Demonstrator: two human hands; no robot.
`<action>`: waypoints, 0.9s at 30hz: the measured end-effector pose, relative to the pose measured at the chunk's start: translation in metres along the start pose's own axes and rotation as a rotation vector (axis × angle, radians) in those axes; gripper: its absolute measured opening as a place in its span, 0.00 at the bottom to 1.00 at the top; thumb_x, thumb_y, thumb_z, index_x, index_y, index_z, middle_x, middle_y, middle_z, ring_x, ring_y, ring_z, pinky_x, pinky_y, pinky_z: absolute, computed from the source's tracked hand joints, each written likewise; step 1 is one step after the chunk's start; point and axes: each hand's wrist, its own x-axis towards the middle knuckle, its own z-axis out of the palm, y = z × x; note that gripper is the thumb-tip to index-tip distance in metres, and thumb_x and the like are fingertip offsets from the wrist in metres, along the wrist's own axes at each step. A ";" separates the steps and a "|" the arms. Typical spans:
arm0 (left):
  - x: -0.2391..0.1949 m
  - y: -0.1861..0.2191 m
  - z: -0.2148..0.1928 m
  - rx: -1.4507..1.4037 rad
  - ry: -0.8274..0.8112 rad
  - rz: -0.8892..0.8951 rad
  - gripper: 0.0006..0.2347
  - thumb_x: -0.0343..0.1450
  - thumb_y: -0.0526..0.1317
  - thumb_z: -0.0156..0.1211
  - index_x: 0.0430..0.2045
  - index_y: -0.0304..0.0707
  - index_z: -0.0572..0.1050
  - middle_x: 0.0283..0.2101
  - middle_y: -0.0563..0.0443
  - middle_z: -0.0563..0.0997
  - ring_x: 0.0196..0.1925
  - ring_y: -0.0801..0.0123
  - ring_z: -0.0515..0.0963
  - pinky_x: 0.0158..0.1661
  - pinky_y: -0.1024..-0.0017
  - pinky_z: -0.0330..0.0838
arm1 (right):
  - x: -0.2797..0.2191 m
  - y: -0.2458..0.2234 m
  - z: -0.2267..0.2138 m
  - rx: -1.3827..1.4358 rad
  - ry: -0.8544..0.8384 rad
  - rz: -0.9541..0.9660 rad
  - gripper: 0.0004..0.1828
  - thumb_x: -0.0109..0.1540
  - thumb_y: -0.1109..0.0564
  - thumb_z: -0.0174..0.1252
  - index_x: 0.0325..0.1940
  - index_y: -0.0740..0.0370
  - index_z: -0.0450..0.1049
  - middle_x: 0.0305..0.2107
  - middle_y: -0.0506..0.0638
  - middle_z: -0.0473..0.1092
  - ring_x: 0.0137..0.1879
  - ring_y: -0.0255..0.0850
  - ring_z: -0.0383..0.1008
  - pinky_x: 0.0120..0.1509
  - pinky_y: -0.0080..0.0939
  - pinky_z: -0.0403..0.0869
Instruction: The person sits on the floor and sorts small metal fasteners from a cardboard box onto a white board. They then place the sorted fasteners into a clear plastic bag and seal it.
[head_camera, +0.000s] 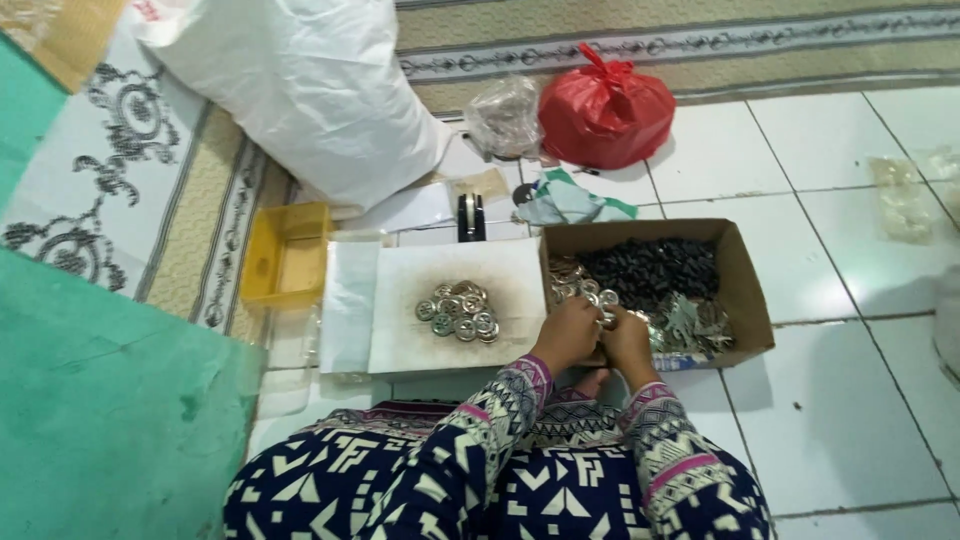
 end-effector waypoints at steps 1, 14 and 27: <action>0.002 -0.002 0.014 -0.008 -0.009 0.003 0.07 0.69 0.34 0.54 0.33 0.36 0.80 0.31 0.45 0.79 0.37 0.58 0.82 0.39 0.69 0.78 | -0.012 -0.015 -0.011 -0.001 -0.001 0.013 0.28 0.53 0.55 0.68 0.59 0.47 0.78 0.35 0.53 0.80 0.50 0.52 0.80 0.56 0.52 0.79; -0.002 0.043 -0.002 0.541 -0.340 -0.265 0.22 0.72 0.36 0.40 0.59 0.21 0.67 0.55 0.34 0.76 0.54 0.50 0.74 0.45 0.61 0.65 | -0.059 -0.085 -0.064 -0.259 -0.261 -0.284 0.33 0.65 0.60 0.45 0.76 0.48 0.54 0.59 0.54 0.70 0.67 0.53 0.63 0.63 0.62 0.73; -0.006 0.012 0.042 0.611 -0.056 -0.213 0.07 0.67 0.31 0.51 0.26 0.35 0.80 0.25 0.46 0.79 0.32 0.57 0.79 0.30 0.63 0.71 | -0.064 -0.100 -0.080 -0.065 -0.310 -0.280 0.30 0.67 0.60 0.42 0.76 0.48 0.56 0.46 0.66 0.74 0.58 0.60 0.74 0.67 0.59 0.71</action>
